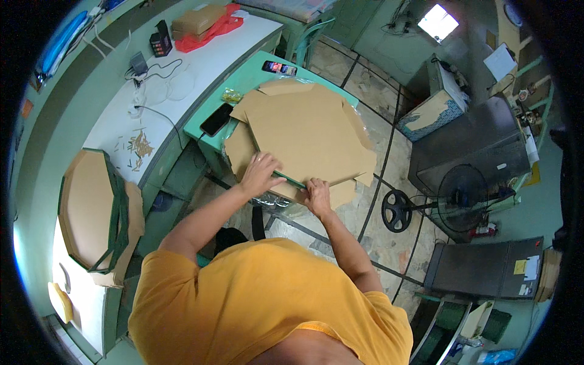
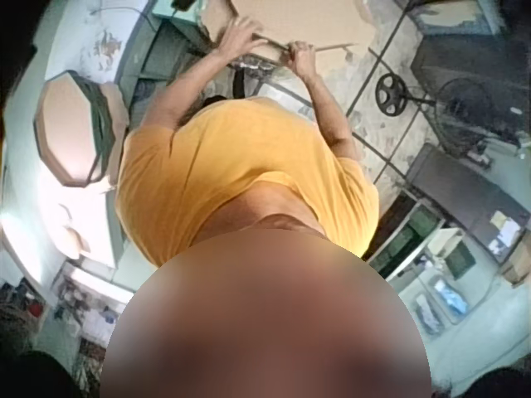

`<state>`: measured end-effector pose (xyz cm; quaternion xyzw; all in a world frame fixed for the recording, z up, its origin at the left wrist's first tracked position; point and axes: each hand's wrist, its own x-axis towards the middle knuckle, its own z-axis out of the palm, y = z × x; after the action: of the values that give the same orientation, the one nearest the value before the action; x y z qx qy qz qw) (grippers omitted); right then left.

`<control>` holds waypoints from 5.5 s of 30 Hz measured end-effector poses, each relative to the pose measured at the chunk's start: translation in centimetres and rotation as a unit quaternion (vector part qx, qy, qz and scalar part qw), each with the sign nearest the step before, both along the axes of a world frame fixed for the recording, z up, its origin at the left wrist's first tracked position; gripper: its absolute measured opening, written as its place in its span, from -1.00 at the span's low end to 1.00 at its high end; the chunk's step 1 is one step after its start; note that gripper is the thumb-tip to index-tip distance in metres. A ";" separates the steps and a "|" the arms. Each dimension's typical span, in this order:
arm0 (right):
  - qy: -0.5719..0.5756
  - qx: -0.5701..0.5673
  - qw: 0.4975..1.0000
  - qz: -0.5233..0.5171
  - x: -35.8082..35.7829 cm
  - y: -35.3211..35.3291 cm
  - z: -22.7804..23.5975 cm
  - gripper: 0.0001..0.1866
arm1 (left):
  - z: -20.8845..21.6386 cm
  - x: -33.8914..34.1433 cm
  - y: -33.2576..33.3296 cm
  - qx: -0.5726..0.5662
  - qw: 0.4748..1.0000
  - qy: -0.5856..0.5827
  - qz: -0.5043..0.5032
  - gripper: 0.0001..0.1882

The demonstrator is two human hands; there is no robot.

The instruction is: The person repeatedly picks up octagonal cardboard pieces, aligns them with green plastic frames, and presses the edges to assemble them. The person stacks the assembled units on a nearby table.

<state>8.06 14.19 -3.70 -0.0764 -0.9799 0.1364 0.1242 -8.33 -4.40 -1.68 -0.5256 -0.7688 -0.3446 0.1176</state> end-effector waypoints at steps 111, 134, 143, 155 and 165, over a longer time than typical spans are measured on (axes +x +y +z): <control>0.272 -0.690 0.528 -0.413 -5.8 2.0 -1.3 -0.75 | -2.0 -30.0 -18.3 0.129 0.957 -0.091 0.245 -0.83; -0.022 -0.015 0.991 0.131 3.4 7.2 -0.6 -0.57 | -3.1 -8.2 -3.0 -0.223 0.939 -0.063 -0.254 -0.60; -0.053 -0.041 0.995 0.076 0.2 6.9 -0.4 -0.88 | -3.5 -7.0 -1.1 -0.245 0.943 -0.005 -0.226 -0.81; -0.055 0.175 0.975 0.123 2.8 4.0 0.2 -0.37 | -5.8 -5.6 -1.0 -0.207 0.957 -0.131 -0.158 -0.78; -0.143 0.183 0.970 0.065 3.7 2.0 -0.1 -0.17 | -3.4 -6.3 -3.5 -0.151 0.949 -0.011 -0.277 -0.62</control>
<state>11.81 16.19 -3.81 -0.0072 -0.9986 -0.0500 -0.0147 -14.63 -7.91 -5.04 -0.7257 -0.6374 -0.2489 -0.0717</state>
